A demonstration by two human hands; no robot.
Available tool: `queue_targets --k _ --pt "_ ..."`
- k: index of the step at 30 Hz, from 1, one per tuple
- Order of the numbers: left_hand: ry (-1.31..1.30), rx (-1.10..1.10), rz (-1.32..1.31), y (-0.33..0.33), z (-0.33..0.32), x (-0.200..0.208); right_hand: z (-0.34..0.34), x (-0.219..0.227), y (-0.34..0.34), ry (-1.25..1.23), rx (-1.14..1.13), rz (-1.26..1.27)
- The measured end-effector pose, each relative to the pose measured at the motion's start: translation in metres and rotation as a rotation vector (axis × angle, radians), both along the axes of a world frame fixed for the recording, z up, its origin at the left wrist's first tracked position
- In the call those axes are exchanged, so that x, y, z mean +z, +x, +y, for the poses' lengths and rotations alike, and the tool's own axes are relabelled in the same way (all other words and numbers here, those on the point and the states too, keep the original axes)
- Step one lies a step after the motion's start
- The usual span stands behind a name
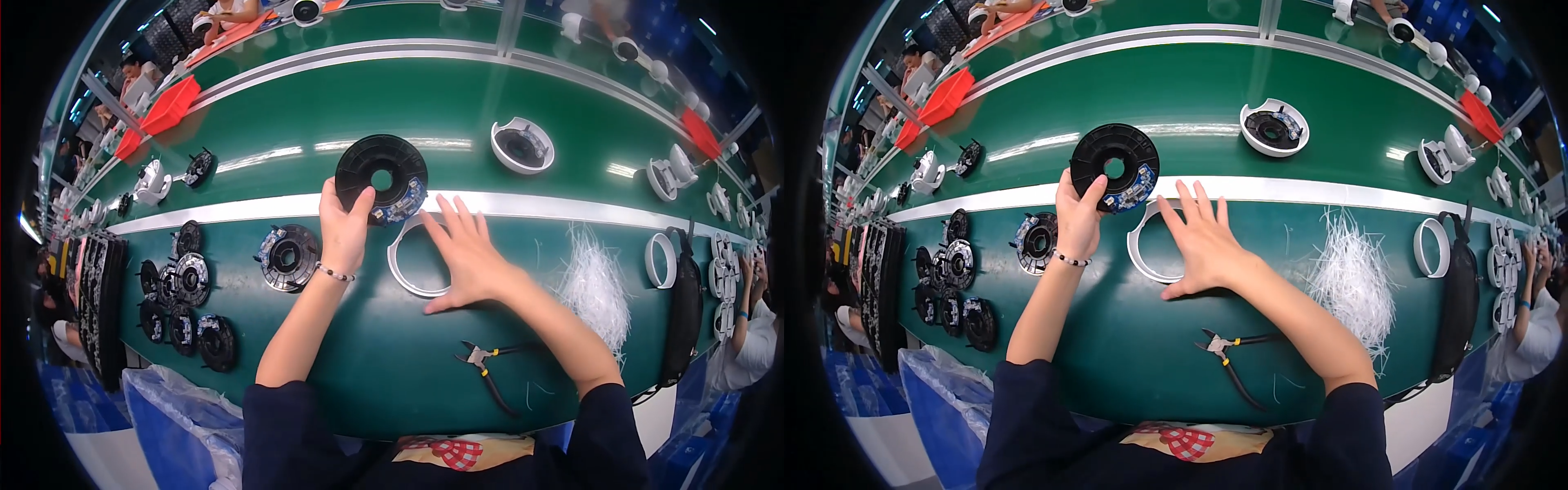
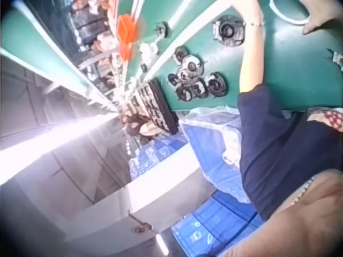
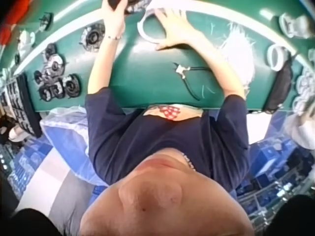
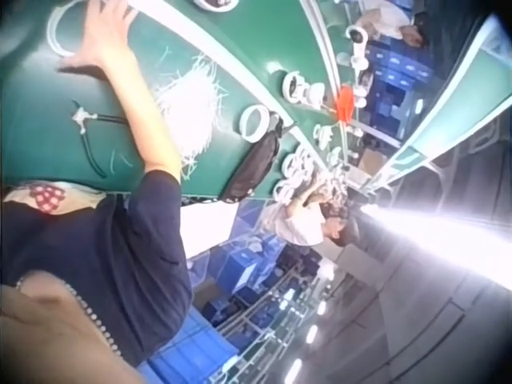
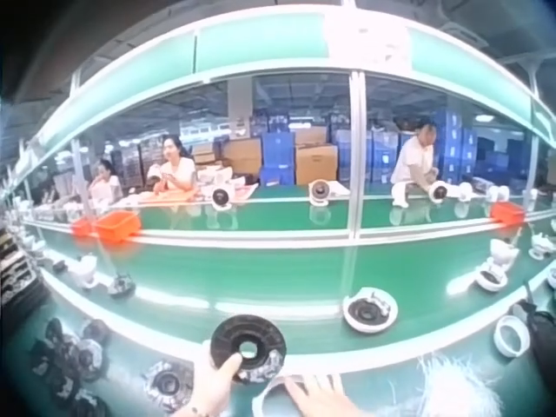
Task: Assembling electronic components into circular housings on a factory production line.
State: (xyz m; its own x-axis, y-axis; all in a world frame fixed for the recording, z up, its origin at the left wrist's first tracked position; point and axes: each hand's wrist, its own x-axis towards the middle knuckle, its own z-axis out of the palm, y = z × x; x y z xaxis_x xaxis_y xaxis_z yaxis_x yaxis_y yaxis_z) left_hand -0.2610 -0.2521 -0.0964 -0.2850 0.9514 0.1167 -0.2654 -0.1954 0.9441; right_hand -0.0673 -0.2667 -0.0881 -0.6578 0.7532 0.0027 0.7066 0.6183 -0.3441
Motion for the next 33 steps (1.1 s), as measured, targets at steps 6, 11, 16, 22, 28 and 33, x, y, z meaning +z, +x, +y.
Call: queue_targets --k 6,11,16,22,28,33 --pt "0.023 -0.022 -0.182 0.009 -0.011 0.003 0.017 0.005 0.002 -0.118 0.13 0.139" --pt "0.204 -0.002 -0.321 0.025 -0.018 -0.007 0.017 -0.002 0.012 -0.743 -0.391 1.377" --pt "0.144 -0.38 -0.192 0.035 -0.036 -0.025 0.003 0.013 -0.023 -0.61 -0.399 1.337" --pt "0.01 -0.849 -0.882 0.018 -0.032 -0.002 0.009 0.011 -0.017 -0.22 -0.118 0.945" --pt "-0.193 -0.642 -0.783 0.013 -0.029 0.002 0.004 0.022 -0.019 -0.229 -0.157 0.943" --pt "-0.171 -0.614 -0.667 0.011 -0.033 0.0 -0.017 0.029 -0.029 -0.045 -0.266 0.65"
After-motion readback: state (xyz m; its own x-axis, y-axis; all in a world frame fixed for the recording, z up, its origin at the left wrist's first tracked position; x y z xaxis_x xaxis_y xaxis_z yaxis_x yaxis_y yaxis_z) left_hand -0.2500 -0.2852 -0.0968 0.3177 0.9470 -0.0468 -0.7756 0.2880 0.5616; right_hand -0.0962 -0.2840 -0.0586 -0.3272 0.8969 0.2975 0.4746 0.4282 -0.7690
